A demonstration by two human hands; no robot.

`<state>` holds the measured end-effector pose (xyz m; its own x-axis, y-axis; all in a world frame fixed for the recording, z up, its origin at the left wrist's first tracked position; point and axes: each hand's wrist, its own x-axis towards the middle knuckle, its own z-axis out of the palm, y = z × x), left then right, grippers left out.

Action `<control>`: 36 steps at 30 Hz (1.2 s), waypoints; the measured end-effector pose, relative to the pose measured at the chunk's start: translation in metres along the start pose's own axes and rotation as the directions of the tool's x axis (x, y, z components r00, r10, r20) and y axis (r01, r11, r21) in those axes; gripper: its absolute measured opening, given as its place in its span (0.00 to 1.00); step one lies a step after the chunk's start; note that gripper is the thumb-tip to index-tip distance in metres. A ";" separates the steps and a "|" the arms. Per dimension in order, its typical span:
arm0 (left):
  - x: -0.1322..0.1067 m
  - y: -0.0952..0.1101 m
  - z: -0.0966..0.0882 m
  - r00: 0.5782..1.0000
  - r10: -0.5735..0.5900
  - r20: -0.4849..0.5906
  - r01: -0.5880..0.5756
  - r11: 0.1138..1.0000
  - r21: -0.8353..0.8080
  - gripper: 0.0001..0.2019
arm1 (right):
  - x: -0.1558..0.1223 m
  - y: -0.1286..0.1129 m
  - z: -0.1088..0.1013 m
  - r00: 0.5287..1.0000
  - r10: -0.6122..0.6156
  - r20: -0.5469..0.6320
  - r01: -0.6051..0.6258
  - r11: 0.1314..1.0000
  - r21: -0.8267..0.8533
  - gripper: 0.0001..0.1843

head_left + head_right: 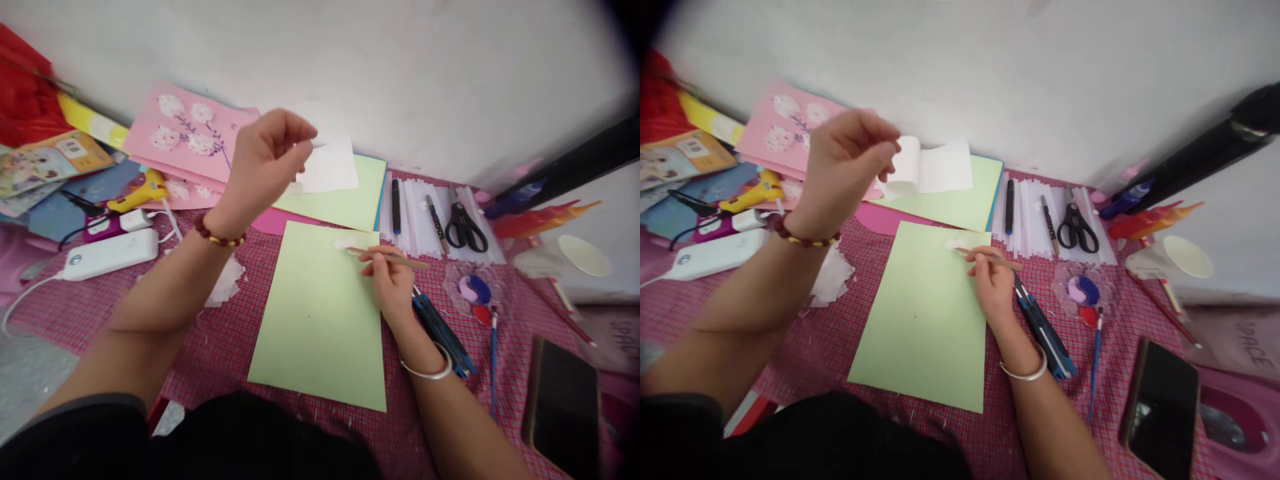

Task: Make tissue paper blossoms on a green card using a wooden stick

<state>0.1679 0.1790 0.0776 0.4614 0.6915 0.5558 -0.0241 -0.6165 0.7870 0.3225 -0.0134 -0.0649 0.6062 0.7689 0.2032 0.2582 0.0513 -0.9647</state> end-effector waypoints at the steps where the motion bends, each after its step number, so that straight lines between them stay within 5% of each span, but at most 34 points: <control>1: 0.007 0.007 -0.008 1.000 0.012 0.016 -0.012 1.000 0.023 0.06 | 0.001 0.001 -0.002 0.998 0.046 -0.032 -0.044 0.996 0.081 0.10; 4: 0.014 0.020 -0.033 0.991 -0.044 0.126 0.030 0.994 0.109 0.06 | 0.003 0.004 -0.007 0.985 0.166 -0.043 -0.151 0.958 0.243 0.12; 7: -0.007 0.023 -0.062 0.936 -0.227 0.270 0.171 0.961 0.217 0.06 | 0.004 0.005 -0.010 0.977 0.210 -0.040 -0.193 0.947 0.257 0.10; 12: -0.085 0.012 -0.120 0.761 -0.489 0.426 0.282 0.841 0.462 0.04 | 0.003 0.008 -0.011 0.982 0.190 0.012 -0.188 0.960 0.205 0.10; 15: -0.139 0.008 -0.151 0.642 -0.574 0.508 0.243 0.781 0.576 0.05 | 0.000 0.009 -0.012 0.982 0.186 0.011 -0.185 0.965 0.184 0.10; 17: -0.173 0.013 -0.166 0.609 -0.612 0.505 0.191 0.731 0.655 0.06 | 0.000 0.009 -0.011 0.985 0.175 -0.003 -0.172 0.971 0.164 0.10; 19: -0.205 0.022 -0.174 0.636 -0.625 0.453 0.165 0.683 0.711 0.06 | -0.001 0.009 -0.010 0.989 0.144 -0.022 -0.140 0.981 0.135 0.11; 23: -0.258 0.038 -0.173 0.783 -0.577 0.232 0.163 0.551 0.818 0.07 | -0.002 0.009 -0.009 0.994 0.109 -0.031 -0.105 0.990 0.098 0.10; 26: -0.283 0.035 -0.166 0.841 -0.538 0.064 0.225 0.454 0.862 0.08 | -0.003 0.010 -0.010 0.995 0.095 -0.036 -0.092 0.992 0.082 0.09; 31: -0.297 0.022 -0.164 0.862 -0.493 -0.118 0.391 0.500 0.773 0.06 | -0.002 0.014 -0.011 0.995 0.092 -0.050 -0.086 0.991 0.104 0.10; 36: -0.293 0.024 -0.172 0.826 -0.525 -0.207 0.523 0.575 0.630 0.06 | 0.004 0.018 -0.009 0.990 0.126 -0.061 -0.116 0.982 0.151 0.14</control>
<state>-0.1201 0.0268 -0.0206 0.2099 0.9724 0.1014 0.7858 -0.2296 0.5742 0.3365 -0.0151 -0.0803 0.6783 0.7293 0.0897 0.0696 0.0578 -0.9959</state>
